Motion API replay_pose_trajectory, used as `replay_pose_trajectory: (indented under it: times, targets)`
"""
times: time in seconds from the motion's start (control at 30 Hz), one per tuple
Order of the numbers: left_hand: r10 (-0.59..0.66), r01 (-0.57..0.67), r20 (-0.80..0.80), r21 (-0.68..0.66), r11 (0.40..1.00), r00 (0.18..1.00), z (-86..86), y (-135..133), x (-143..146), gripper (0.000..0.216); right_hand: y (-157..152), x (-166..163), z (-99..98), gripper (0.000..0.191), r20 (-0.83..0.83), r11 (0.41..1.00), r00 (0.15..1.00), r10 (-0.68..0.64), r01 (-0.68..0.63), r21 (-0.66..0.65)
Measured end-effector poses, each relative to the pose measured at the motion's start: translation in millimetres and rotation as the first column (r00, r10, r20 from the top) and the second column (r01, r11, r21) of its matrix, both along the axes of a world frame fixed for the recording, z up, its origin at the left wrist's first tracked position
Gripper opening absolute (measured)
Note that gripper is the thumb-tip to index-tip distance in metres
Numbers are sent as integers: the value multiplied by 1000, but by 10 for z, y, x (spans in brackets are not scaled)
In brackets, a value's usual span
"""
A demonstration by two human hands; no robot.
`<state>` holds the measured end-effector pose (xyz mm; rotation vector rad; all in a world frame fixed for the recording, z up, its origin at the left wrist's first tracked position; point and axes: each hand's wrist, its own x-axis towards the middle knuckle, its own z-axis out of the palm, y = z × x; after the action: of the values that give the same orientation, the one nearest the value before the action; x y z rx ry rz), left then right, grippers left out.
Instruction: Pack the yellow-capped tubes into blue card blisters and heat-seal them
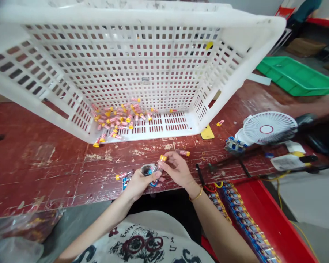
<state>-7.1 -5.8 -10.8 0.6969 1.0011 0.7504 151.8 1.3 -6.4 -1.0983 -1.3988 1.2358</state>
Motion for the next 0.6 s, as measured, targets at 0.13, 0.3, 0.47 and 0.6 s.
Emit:
replay_pose_trajectory:
  times: [0.13,0.3,0.47,0.6]
  targets:
    - [27,-18,42,-202,979,999,-88,-5,15,44,-178,77,-393,22,234,974,955,-180,139,179]
    - [114,-92,63,-273,958,991,-124,26,69,40,-243,355,-893,29,616,859,601,-509,307,411]
    - [133,-108,83,-262,959,988,-41,13,99,46,-233,358,-823,39,570,845,635,-521,290,449]
    - [120,-89,96,-280,956,988,17,-18,102,48,-320,224,-270,76,374,934,891,-259,133,331]
